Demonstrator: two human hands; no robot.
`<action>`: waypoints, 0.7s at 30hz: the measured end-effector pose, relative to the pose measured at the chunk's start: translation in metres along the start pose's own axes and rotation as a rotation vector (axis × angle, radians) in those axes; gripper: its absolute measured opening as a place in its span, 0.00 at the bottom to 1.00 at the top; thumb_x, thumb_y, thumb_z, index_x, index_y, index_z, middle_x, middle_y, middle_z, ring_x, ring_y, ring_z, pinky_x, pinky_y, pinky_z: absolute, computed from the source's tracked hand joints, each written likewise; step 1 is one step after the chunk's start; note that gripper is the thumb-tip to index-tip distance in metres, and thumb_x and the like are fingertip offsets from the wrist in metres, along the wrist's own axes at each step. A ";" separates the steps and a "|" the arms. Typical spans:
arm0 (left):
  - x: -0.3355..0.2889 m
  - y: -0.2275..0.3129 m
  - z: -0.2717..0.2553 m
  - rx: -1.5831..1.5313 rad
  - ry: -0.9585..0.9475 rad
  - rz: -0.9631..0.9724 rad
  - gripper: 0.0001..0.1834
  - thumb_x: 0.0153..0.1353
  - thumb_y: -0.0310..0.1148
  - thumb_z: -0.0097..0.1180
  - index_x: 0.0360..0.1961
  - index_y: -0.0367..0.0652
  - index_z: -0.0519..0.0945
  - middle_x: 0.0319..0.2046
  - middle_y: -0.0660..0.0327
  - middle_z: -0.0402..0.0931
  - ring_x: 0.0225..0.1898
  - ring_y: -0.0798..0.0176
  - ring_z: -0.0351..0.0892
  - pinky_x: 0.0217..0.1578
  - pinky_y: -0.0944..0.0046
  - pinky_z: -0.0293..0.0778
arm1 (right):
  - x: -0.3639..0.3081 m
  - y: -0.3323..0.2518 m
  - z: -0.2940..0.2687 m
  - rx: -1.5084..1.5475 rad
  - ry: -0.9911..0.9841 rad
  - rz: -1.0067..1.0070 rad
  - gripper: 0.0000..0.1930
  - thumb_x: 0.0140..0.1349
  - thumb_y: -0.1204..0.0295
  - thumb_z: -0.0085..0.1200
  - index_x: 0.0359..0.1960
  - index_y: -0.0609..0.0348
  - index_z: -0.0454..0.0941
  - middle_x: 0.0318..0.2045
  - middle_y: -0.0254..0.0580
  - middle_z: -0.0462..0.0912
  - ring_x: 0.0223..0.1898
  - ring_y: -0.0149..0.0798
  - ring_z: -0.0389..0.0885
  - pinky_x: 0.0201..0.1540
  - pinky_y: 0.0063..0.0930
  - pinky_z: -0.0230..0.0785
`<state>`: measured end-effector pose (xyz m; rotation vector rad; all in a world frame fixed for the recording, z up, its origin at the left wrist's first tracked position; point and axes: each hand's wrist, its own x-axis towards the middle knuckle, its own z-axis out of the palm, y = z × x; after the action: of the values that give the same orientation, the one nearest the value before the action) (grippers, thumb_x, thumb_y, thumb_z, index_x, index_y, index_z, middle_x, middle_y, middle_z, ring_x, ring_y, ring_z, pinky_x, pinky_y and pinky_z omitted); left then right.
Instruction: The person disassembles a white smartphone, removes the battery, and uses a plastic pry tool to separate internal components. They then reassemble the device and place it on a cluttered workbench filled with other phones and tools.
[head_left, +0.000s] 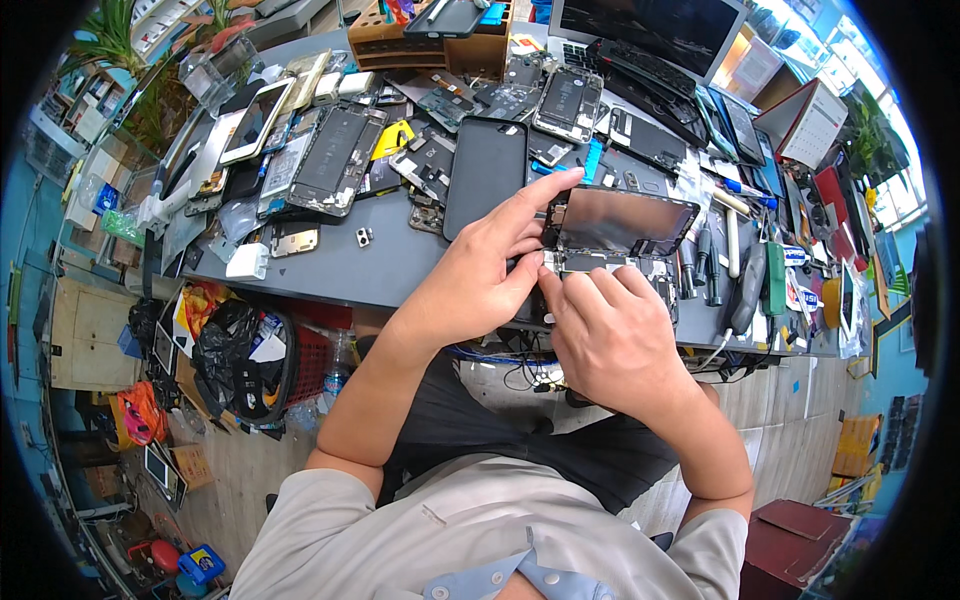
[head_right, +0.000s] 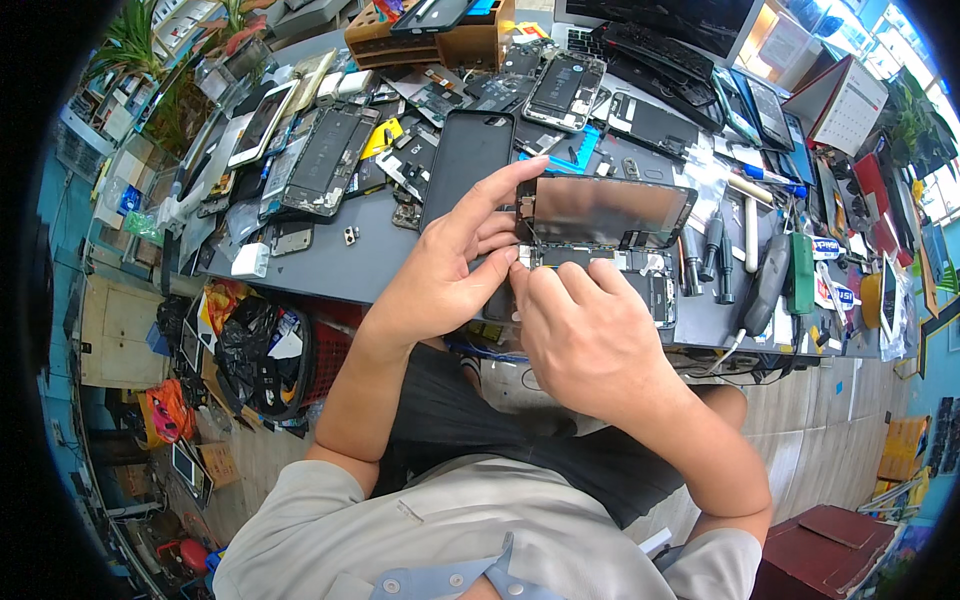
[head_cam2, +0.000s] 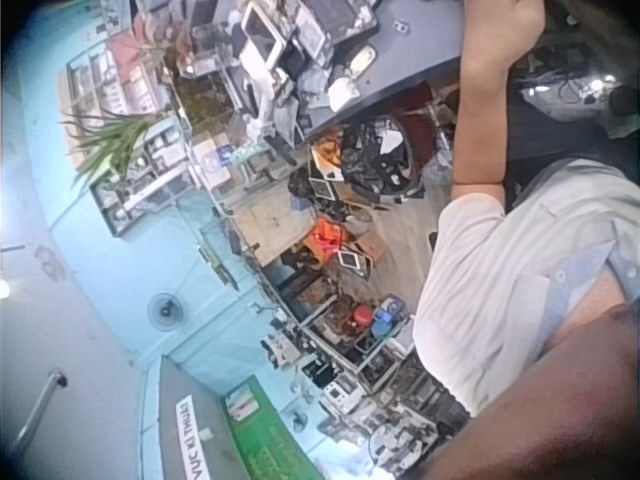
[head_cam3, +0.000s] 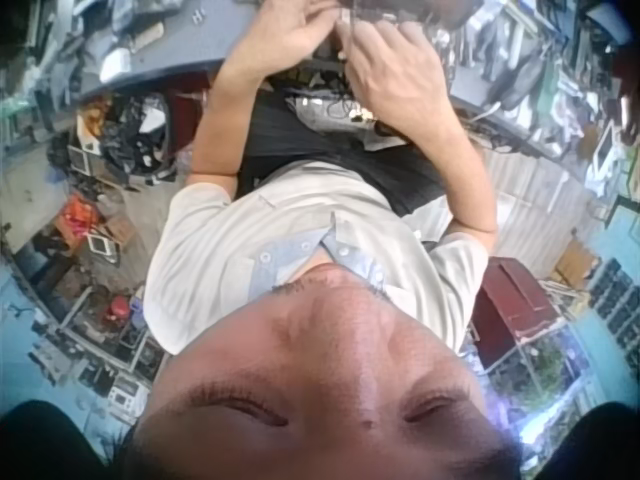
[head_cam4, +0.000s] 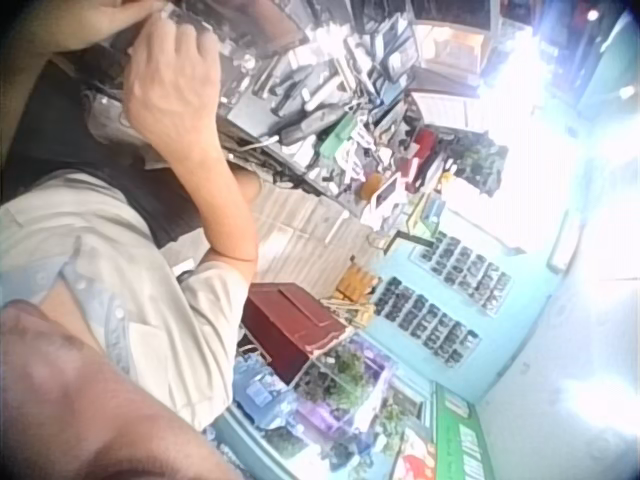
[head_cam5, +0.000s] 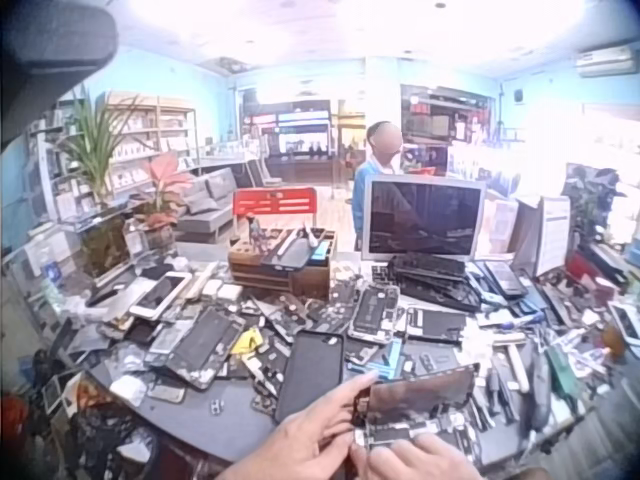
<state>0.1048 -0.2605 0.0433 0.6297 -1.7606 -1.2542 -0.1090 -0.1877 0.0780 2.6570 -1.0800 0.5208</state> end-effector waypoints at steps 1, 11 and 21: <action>0.000 -0.001 0.000 -0.009 0.009 -0.007 0.46 0.75 0.09 0.52 0.92 0.46 0.65 0.73 0.49 0.80 0.65 0.59 0.88 0.70 0.56 0.82 | 0.000 0.000 0.000 0.018 0.003 0.010 0.31 0.60 0.75 0.69 0.67 0.74 0.86 0.36 0.38 0.72 0.37 0.41 0.77 0.42 0.40 0.69; 0.000 0.000 0.001 0.011 0.017 -0.022 0.45 0.75 0.09 0.52 0.91 0.46 0.67 0.69 0.51 0.80 0.59 0.63 0.87 0.66 0.59 0.83 | -0.004 0.002 0.000 0.062 0.008 0.029 0.30 0.63 0.73 0.68 0.67 0.76 0.86 0.36 0.38 0.75 0.37 0.39 0.78 0.43 0.37 0.69; 0.002 -0.006 0.003 -0.002 0.052 0.013 0.46 0.75 0.10 0.56 0.91 0.54 0.69 0.76 0.43 0.80 0.59 0.55 0.91 0.69 0.51 0.86 | -0.006 -0.004 0.006 0.016 0.051 0.061 0.35 0.56 0.77 0.69 0.70 0.72 0.86 0.36 0.38 0.71 0.35 0.42 0.77 0.40 0.41 0.68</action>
<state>0.1008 -0.2624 0.0383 0.6428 -1.7177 -1.2202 -0.1092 -0.1833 0.0702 2.6167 -1.1501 0.6079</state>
